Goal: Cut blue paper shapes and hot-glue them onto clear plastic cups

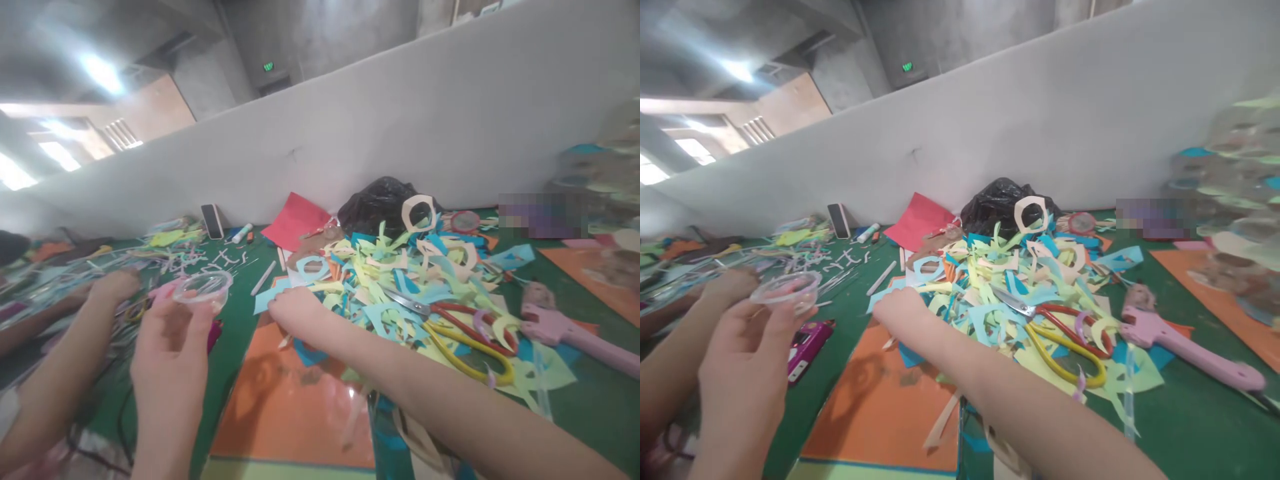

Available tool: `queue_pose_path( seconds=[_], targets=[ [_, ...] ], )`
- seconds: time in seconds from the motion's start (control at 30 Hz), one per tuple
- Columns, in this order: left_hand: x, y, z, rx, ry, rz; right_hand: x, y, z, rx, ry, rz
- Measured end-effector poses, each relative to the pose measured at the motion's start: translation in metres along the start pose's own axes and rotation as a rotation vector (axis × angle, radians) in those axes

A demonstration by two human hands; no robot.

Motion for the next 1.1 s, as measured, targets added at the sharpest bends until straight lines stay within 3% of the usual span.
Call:
queue_pose_path(
  seconds=[0.1, 0.2, 0.27, 0.37, 0.43, 0.5, 0.6, 0.7, 0.8, 0.93, 1.1],
  targets=[
    [-0.003, 0.006, 0.002, 0.011, -0.01, -0.016, -0.003, -0.019, 0.024, -0.056, -0.014, -0.007],
    [-0.006, 0.014, 0.002, 0.012, -0.028, 0.063, 0.006, -0.034, 0.058, -0.111, -0.135, -0.009],
    [-0.01, 0.02, 0.002, 0.015, -0.038, 0.154, 0.015, -0.042, 0.084, -0.234, -0.218, -0.018],
    [-0.014, 0.027, 0.003, 0.058, -0.064, 0.179, 0.02, -0.053, 0.12, -0.282, -0.19, -0.154],
    [-0.018, 0.03, 0.005, 0.083, -0.08, 0.164, 0.013, -0.064, 0.14, -0.219, -0.058, -0.387],
    [-0.022, 0.034, 0.009, 0.129, -0.089, 0.167, -0.007, -0.076, 0.158, -0.202, 0.309, -0.702],
    [-0.03, 0.04, 0.019, 0.253, -0.093, 0.164, -0.044, -0.095, 0.182, -0.29, 0.575, -0.805],
    [-0.04, 0.049, 0.034, 0.356, -0.067, 0.169, -0.082, -0.109, 0.201, -0.521, 0.863, -0.794],
    [-0.05, 0.063, 0.056, 0.441, -0.027, 0.181, -0.103, -0.114, 0.213, -0.712, 0.986, -0.681],
    [-0.059, 0.083, 0.083, 0.598, -0.01, 0.186, -0.094, -0.111, 0.218, -0.8, 0.88, -0.479],
    [-0.068, 0.105, 0.099, 0.77, 0.036, 0.192, -0.061, -0.094, 0.218, -0.791, 0.476, -0.317]
  ],
)
Point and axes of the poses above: each hand's wrist, its own z-axis away from the middle knuckle, its own y-axis out of the palm, x = y × z, the point moved 2 cm from there along -z, towards the middle knuckle, and after that the axes turned 11 degrees about y, right-handed, at the moved point
